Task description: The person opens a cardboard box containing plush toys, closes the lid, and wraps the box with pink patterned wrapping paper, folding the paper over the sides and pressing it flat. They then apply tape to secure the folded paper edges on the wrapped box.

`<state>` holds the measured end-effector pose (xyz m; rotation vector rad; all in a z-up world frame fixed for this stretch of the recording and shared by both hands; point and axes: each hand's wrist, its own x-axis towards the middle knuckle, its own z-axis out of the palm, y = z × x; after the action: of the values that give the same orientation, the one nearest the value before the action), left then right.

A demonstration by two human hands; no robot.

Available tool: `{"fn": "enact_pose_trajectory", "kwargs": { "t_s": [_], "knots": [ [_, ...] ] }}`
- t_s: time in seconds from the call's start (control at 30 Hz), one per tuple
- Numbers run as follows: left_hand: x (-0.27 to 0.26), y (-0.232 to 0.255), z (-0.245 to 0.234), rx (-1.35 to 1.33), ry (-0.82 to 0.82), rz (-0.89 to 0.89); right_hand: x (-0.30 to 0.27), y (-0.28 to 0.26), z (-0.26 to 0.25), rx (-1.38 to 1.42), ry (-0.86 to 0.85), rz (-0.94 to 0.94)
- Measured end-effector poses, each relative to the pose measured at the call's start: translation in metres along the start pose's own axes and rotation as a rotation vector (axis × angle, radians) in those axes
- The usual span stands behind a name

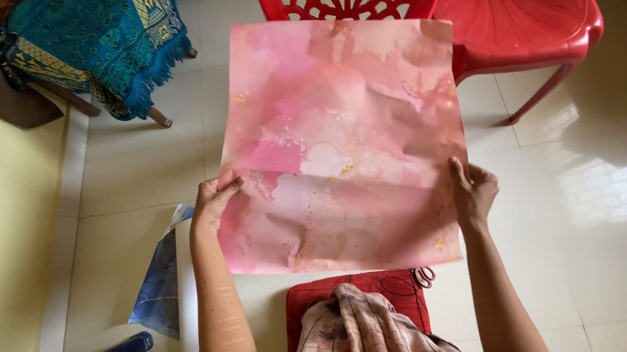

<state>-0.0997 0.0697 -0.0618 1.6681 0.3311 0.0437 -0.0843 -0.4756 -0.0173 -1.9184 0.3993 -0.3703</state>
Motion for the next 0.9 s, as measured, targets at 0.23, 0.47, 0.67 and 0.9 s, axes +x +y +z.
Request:
{"fn": "enact_pose_trajectory", "kwargs": {
  "t_s": [0.23, 0.47, 0.67, 0.9],
  "knots": [
    [-0.020, 0.036, 0.009, 0.234, 0.185, 0.015, 0.016, -0.015, 0.029, -0.183, 0.221, -0.237],
    [-0.051, 0.089, 0.141, 0.922, 0.197, 0.832, 0.028, -0.013, 0.030, -0.156, 0.210, -0.225],
    [-0.049, 0.088, 0.187, 1.195, -0.230, 0.892, 0.029, -0.026, 0.035, -0.164, 0.260, -0.177],
    [-0.057, 0.104, 0.185, 1.444, -0.229, 0.673, -0.035, -0.074, 0.034, -0.675, -0.087, -0.768]
  ]
}}
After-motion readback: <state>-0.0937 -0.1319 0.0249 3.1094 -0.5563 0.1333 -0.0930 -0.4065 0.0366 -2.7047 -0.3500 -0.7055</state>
